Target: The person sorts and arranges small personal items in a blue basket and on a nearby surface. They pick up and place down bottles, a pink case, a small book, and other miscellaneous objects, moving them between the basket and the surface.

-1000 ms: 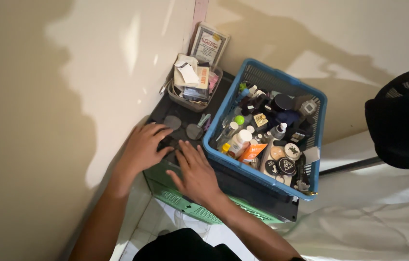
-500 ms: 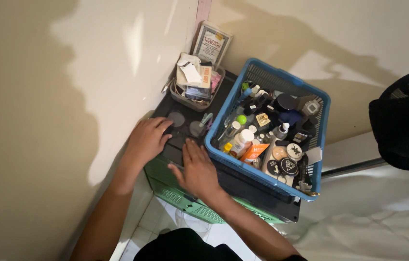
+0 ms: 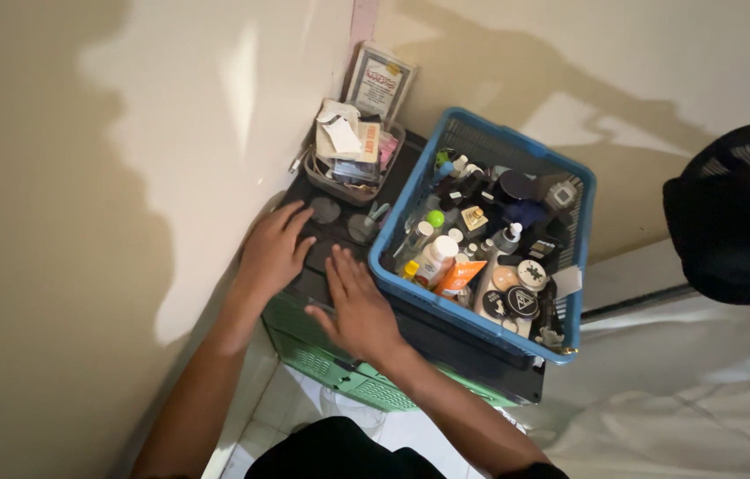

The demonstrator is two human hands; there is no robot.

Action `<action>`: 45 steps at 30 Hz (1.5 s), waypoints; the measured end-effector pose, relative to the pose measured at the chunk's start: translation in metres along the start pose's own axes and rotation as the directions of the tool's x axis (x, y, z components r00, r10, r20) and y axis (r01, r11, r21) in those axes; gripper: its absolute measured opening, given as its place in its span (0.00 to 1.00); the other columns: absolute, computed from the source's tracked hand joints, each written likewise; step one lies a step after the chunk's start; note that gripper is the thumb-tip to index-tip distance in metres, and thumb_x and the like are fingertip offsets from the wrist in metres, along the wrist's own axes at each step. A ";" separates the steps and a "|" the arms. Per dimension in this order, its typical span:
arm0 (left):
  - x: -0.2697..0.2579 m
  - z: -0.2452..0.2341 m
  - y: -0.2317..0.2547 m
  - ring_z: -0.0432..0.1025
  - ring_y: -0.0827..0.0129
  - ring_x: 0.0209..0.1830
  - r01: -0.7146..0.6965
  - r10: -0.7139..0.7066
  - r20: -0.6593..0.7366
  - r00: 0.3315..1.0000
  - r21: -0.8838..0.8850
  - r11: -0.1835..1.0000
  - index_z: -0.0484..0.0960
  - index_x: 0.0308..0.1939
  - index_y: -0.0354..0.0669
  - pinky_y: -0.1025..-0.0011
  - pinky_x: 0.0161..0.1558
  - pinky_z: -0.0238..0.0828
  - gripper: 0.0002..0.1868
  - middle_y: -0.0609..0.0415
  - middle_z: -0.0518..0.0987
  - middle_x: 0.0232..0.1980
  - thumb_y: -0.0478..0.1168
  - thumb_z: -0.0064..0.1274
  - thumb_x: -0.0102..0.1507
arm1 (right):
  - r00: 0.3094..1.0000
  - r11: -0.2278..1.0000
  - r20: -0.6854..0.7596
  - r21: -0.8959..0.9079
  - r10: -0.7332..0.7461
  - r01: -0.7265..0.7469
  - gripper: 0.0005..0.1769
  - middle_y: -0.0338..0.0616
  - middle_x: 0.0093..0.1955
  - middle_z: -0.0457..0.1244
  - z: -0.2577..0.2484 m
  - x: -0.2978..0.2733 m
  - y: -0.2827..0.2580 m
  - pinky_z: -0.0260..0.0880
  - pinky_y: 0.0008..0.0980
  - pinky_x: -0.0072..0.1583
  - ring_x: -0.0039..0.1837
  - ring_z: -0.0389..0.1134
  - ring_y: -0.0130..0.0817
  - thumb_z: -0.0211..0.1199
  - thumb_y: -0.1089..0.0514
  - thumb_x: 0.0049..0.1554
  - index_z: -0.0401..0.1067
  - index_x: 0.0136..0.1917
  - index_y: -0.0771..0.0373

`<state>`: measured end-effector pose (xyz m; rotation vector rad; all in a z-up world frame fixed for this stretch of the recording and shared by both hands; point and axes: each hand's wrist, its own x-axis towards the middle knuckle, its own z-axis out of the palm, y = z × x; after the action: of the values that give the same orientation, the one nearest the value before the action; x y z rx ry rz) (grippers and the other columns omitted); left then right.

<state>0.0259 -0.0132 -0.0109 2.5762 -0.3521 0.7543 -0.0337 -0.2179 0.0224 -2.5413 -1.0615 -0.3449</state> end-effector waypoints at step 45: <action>-0.116 0.011 0.189 0.83 0.58 0.51 0.130 -0.360 -0.059 0.931 -0.868 0.479 0.88 0.49 0.38 0.63 0.58 0.73 0.16 0.46 0.88 0.46 0.39 0.43 0.72 | 0.813 0.879 -0.578 0.424 0.074 0.221 0.05 0.44 0.46 0.74 -0.021 -0.147 0.031 0.76 0.43 0.53 0.49 0.76 0.47 0.76 0.59 0.51 0.81 0.39 0.58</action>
<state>-0.1311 -0.1699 -0.0218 1.5028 -0.1840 0.5533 -0.1136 -0.3400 -0.0185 -1.7748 -0.8639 -0.7299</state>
